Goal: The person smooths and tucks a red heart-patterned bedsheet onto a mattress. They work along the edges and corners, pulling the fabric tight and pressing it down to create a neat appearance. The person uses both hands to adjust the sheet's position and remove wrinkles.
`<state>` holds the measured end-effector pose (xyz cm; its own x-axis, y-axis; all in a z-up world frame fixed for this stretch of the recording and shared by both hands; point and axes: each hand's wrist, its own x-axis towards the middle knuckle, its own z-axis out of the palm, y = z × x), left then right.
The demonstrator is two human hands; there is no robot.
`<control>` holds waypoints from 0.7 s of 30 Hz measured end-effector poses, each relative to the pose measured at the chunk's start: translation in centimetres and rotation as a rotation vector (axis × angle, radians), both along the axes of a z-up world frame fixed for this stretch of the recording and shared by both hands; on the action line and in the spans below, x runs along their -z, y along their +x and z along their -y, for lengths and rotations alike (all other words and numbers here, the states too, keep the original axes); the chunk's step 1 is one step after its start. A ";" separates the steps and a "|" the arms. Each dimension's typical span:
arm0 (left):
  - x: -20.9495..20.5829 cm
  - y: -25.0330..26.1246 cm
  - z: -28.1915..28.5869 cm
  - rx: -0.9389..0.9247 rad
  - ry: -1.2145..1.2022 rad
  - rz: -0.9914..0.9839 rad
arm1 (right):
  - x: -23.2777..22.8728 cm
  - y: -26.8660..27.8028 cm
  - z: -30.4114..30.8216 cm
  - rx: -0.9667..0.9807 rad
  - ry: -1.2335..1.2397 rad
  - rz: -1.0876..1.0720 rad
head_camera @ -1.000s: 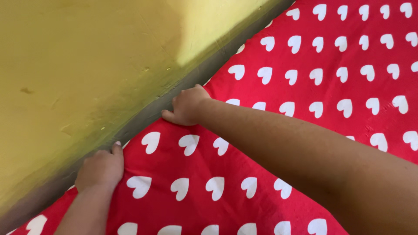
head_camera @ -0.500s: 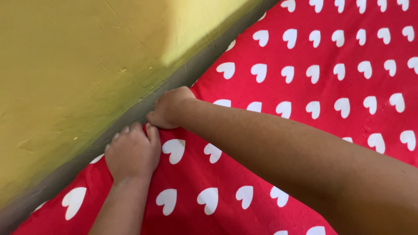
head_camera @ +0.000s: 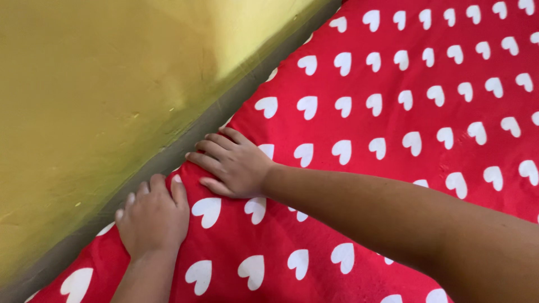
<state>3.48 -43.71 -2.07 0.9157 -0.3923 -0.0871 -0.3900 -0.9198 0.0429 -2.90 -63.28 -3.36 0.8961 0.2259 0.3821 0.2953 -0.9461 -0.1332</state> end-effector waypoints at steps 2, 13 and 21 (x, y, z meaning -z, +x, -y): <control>0.2 -0.4 -0.2 0.032 0.012 0.037 | 0.6 -0.9 1.5 0.017 -0.048 0.034; 0.7 -1.9 0.3 0.166 -0.038 0.266 | -0.6 2.0 7.0 0.198 -0.162 -0.199; -0.3 -1.5 6.9 0.218 -0.058 0.030 | -1.9 2.7 7.0 0.241 -0.183 -0.294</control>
